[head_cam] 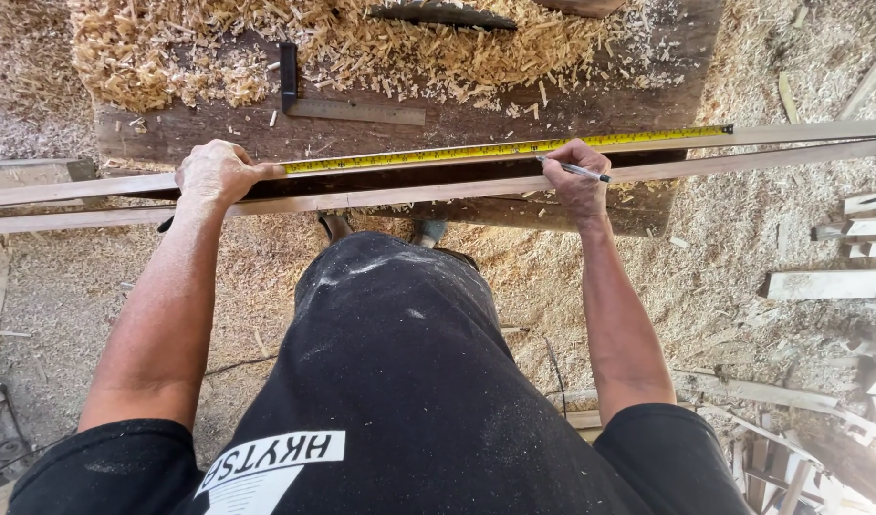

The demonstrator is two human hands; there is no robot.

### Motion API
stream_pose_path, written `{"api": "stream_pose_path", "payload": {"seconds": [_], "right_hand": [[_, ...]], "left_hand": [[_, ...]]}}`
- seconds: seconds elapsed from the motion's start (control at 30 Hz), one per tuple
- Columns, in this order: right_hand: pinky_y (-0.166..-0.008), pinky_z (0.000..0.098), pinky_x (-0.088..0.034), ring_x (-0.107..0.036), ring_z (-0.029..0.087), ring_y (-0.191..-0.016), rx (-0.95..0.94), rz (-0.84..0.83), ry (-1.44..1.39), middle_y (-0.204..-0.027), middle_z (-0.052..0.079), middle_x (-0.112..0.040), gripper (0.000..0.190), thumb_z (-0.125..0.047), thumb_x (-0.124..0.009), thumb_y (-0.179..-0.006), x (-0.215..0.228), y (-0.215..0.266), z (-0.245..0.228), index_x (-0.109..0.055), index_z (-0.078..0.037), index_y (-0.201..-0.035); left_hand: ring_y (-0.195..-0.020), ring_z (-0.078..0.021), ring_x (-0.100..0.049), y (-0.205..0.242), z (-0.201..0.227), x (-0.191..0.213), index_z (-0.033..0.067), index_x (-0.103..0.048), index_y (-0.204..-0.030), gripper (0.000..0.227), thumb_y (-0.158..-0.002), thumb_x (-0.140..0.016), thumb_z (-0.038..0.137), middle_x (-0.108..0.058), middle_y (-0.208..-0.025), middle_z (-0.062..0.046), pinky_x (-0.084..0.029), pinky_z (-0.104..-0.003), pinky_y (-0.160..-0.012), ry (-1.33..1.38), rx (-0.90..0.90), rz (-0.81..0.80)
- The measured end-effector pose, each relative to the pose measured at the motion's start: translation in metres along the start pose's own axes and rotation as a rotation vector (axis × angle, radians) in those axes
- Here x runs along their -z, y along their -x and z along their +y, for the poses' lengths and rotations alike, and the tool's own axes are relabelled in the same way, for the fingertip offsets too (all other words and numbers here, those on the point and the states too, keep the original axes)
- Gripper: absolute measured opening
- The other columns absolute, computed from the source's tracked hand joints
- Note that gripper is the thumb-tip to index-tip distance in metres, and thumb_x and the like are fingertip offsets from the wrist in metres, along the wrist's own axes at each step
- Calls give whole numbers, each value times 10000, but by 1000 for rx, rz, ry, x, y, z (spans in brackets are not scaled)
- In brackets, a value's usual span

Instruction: The recorder uses a tape measure, square, and pencil to mark measurements on long wooden planks in a workshop.

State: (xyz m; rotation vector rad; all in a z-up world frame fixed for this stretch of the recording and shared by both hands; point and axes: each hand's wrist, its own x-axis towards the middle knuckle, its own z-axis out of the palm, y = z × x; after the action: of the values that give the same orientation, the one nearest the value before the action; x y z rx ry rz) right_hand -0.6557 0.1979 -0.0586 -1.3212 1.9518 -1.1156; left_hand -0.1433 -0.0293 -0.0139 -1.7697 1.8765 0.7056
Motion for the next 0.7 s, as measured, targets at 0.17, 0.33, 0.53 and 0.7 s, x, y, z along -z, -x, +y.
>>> {"api": "stream_pose_path", "payload": {"seconds": [0.17, 0.33, 0.53, 0.7], "right_hand": [[-559, 204, -608, -686, 56, -665, 38, 31, -66, -808, 37, -740, 46, -40, -740, -940, -2, -1, -7, -715, -65, -910], [-520, 217, -602, -671, 68, -611, -26, -61, -13, -771, 43, -724, 84, -5, -702, -917, 11, -8, -5, -702, -76, -873], [-533, 227, -518, -607, 98, -631, -78, 653, -320, -757, 45, -646, 79, 34, -690, -889, 108, -28, 29, -698, -41, -912], [-464, 186, -532, -637, 107, -561, -251, 831, -373, -727, 59, -677, 124, 54, -675, -773, 192, -28, 52, -721, -23, -859]], "left_hand": [[-1015, -279, -730, 0, 1, 0, 197, -838, -1068, 657, -731, -797, 759, -797, -1036, -96, -541, -469, -923, 5, 23, -12], [-1011, -302, -731, 2, 2, 3, 190, -843, -1065, 628, -754, -783, 733, -793, -1047, -101, -548, -482, -915, 7, -18, 16], [-985, -319, -761, -13, -9, -10, 154, -874, -1056, 679, -793, -764, 771, -822, -1028, -133, -582, -471, -916, -44, -95, -27], [-998, -310, -742, -7, -2, -2, 204, -833, -1142, 698, -732, -786, 767, -809, -1064, -102, -564, -477, -914, -10, 37, -47]]}}
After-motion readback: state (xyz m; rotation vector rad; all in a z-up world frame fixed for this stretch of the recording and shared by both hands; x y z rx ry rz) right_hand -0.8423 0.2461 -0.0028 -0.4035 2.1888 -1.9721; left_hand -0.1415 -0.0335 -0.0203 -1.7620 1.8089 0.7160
